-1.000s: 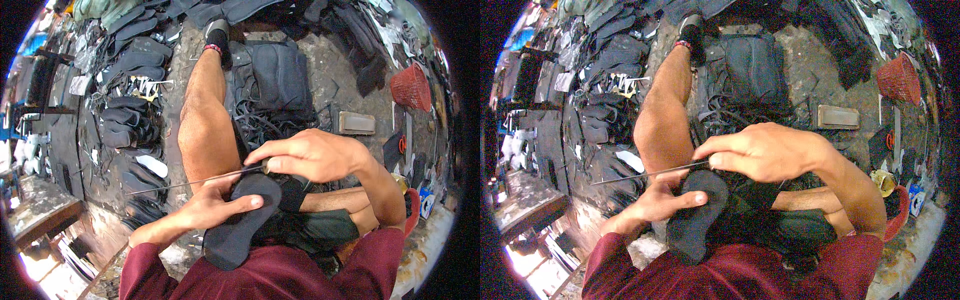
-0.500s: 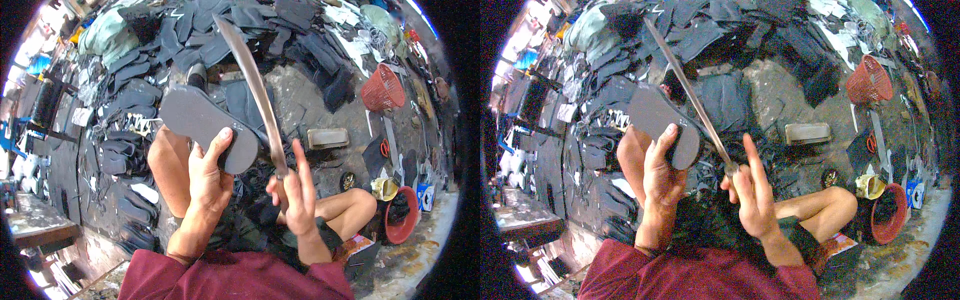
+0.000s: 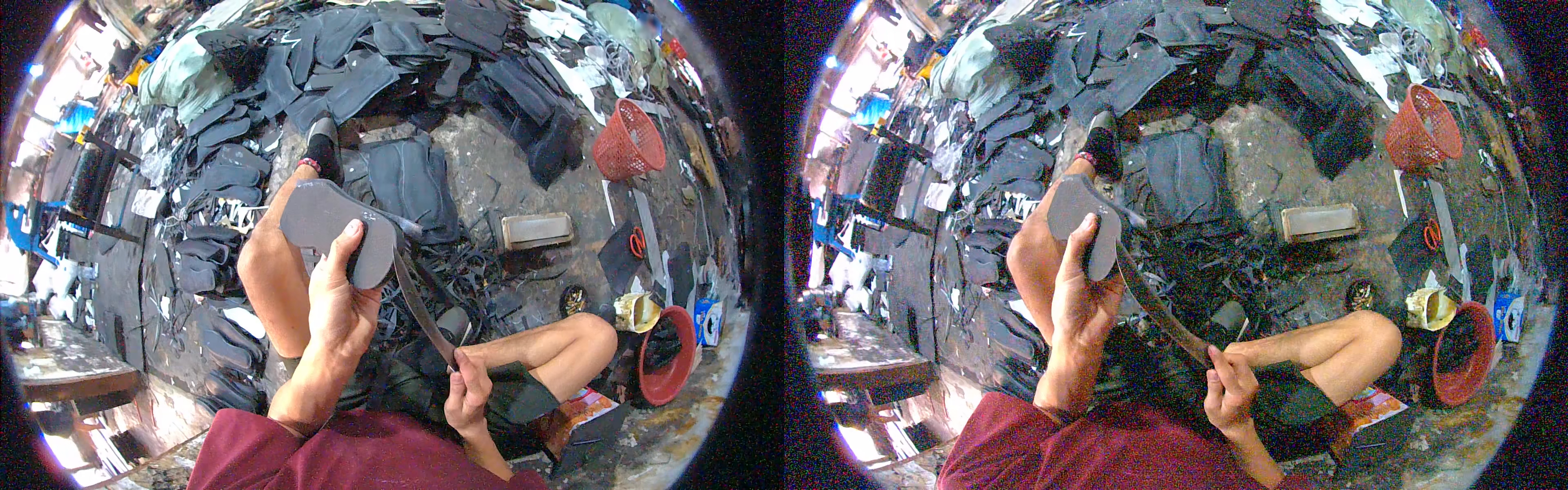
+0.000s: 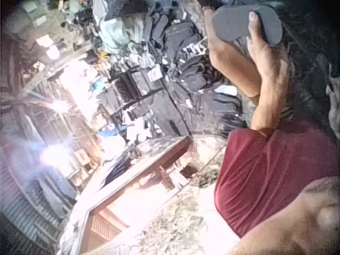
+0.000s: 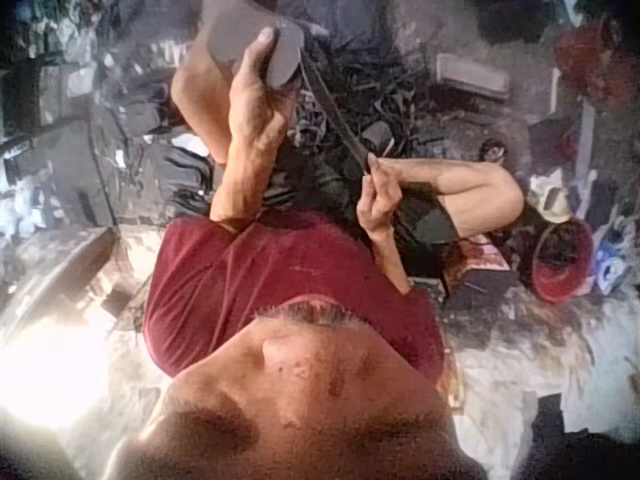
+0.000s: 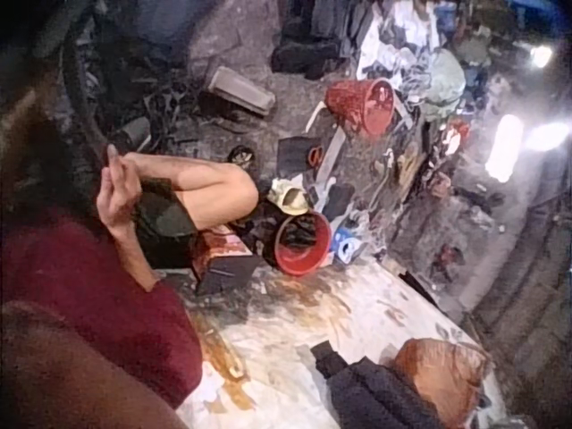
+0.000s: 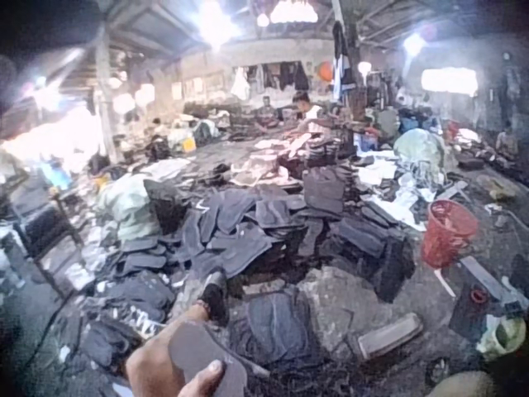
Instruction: The person sits on the floor and uses a large knife to cut black rubber sheets into smaller pieces. They repeatedly pick up sheets, cut them, and place the cut pieces aside.
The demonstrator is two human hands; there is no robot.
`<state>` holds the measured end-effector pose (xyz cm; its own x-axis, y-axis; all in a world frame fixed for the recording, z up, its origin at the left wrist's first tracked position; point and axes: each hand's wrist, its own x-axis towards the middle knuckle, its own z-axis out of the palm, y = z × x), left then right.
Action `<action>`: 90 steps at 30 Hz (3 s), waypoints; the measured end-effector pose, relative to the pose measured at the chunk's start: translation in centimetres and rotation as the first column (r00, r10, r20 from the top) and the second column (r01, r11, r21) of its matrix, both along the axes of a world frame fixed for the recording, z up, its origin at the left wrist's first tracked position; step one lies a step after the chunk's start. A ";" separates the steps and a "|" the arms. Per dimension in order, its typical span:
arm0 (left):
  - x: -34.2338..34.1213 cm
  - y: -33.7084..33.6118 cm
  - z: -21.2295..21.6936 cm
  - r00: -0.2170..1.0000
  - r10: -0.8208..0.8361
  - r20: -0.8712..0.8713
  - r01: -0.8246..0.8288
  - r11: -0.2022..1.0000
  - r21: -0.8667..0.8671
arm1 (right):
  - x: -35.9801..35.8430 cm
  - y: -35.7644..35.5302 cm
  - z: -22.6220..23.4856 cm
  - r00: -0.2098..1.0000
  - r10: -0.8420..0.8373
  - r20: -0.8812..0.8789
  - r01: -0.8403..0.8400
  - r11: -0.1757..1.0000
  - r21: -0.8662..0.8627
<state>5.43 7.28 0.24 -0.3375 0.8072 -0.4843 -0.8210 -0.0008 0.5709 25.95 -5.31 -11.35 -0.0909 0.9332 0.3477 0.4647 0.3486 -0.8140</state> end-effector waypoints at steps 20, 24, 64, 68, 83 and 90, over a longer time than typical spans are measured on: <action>-2.6 -7.4 -5.3 0.908 -0.281 -0.312 0.230 0.954 -0.191 | -5.4 7.8 4.1 0.951 0.308 0.007 -0.299 0.929 -0.217; -2.9 -8.3 -5.7 0.933 -0.309 -0.184 0.290 0.949 -0.124 | -10.2 10.4 1.6 0.986 0.150 0.071 -0.147 0.988 -0.045; -11.6 -6.0 -3.1 0.805 -0.551 -0.219 0.506 0.831 -0.229 | -9.7 20.6 10.7 0.552 0.809 0.203 -0.712 0.584 -0.390; -11.3 -5.6 -2.1 0.714 -0.654 -0.248 0.577 0.751 -0.321 | -12.9 22.2 10.5 0.380 0.875 0.299 -0.808 0.471 -0.354; -3.2 -4.8 -5.1 0.975 0.155 -0.159 -0.132 0.981 0.145 | -7.5 11.0 10.5 0.855 0.256 -0.451 -0.436 0.827 -0.356; -1.9 -1.9 -1.9 0.999 0.034 0.002 -0.034 0.999 -0.024 | -2.8 6.4 4.2 0.976 0.155 -0.151 -0.170 0.981 -0.090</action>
